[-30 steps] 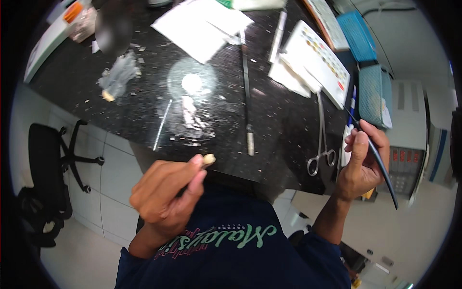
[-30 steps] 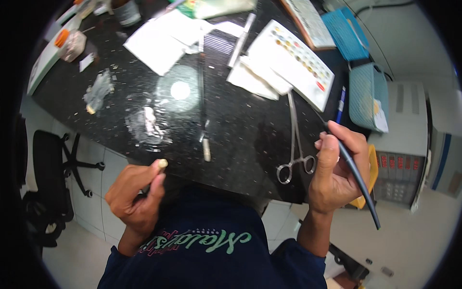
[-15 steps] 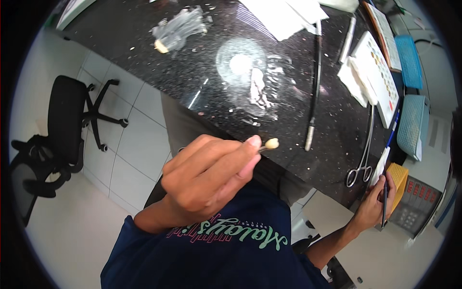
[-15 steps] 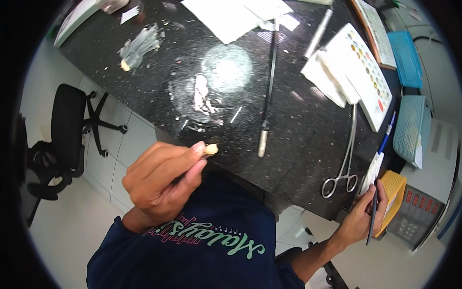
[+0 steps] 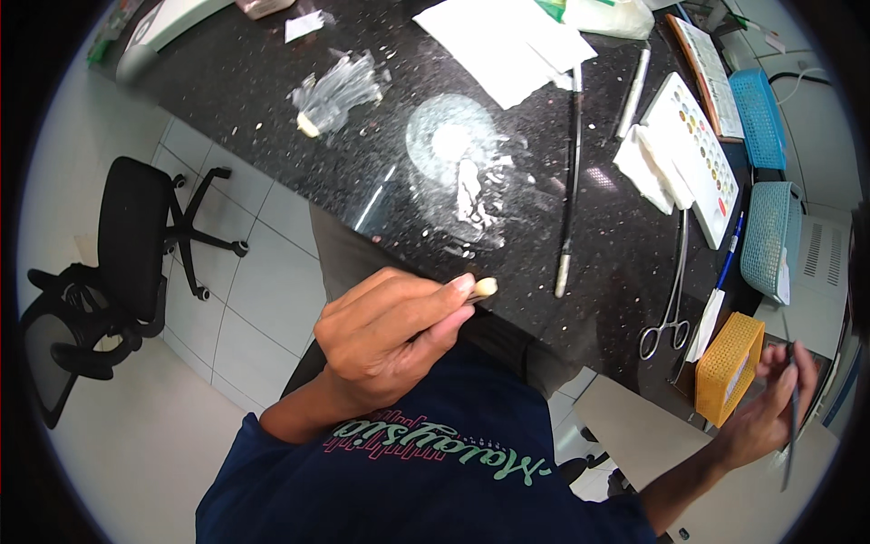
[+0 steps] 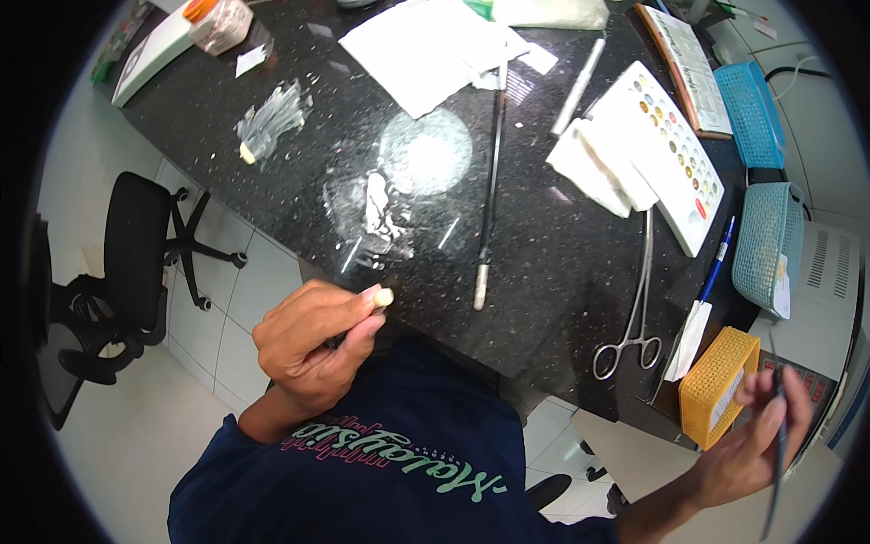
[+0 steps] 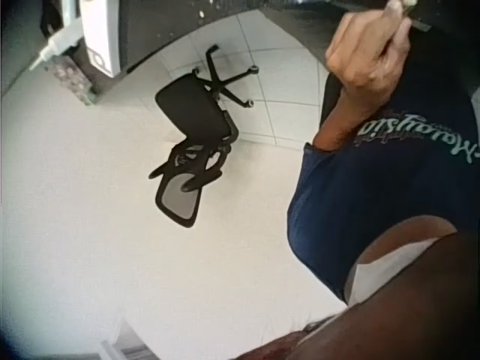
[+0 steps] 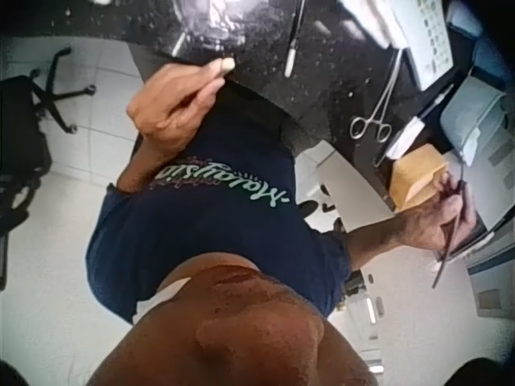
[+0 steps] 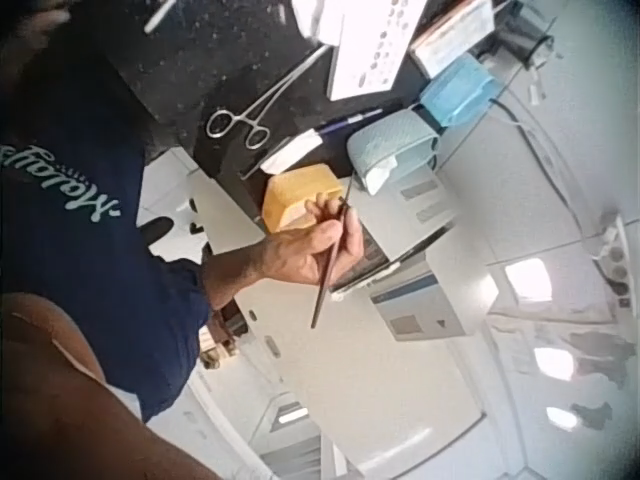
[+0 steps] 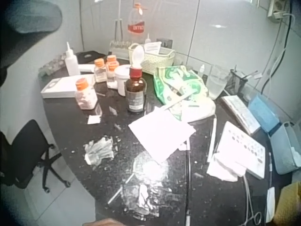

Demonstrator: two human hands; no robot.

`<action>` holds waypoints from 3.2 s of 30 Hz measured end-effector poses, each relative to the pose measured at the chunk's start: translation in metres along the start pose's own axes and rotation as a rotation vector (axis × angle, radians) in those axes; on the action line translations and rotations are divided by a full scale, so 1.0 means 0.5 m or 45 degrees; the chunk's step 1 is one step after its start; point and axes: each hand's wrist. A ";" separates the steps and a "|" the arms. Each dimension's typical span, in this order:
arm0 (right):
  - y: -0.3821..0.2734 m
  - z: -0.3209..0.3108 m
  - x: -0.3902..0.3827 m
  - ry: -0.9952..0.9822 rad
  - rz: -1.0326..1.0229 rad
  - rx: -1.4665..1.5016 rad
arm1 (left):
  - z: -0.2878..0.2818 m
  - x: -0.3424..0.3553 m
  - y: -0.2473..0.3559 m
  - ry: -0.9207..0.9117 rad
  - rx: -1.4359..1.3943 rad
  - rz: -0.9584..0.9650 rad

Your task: Applying ceramic stains to a dental crown using a brush and a laboratory color palette.

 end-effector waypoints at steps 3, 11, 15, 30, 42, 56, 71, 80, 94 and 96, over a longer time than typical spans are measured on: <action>-0.006 0.044 0.072 -0.238 0.128 0.231 | -0.004 -0.009 -0.001 -0.017 -0.148 -0.210; 0.042 0.202 0.249 -0.541 0.124 0.590 | -0.009 -0.019 0.023 -0.030 -0.263 -0.511; 0.081 0.263 0.287 -0.640 0.178 0.730 | -0.013 -0.019 0.026 -0.052 -0.275 -0.562; 0.106 0.321 0.295 -0.834 0.227 0.799 | -0.024 -0.034 0.036 -0.039 -0.114 -0.750; 0.109 0.319 0.294 -0.875 0.149 0.764 | -0.016 -0.040 0.039 0.035 -0.092 -0.690; 0.098 0.299 0.302 -0.855 0.267 0.805 | -0.017 -0.039 0.041 0.002 -0.055 -0.635; 0.088 0.290 0.279 -0.812 0.248 0.726 | 0.006 -0.058 0.019 0.143 -0.126 -0.607; 0.096 0.295 0.284 -0.821 0.233 0.688 | 0.013 -0.038 0.027 0.124 -0.106 -0.653; 0.096 0.297 0.265 -0.782 0.250 0.705 | -0.002 -0.053 0.035 0.118 -0.139 -0.625; 0.100 0.268 0.264 -0.704 0.152 0.681 | -0.007 -0.044 0.028 0.009 -0.089 -0.611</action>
Point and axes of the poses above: each hand's wrist, its own x-axis towards the middle knuckle, its own z-axis out of the palm, y = z × x, and after that the axes turned 2 degrees about -x, right-handed
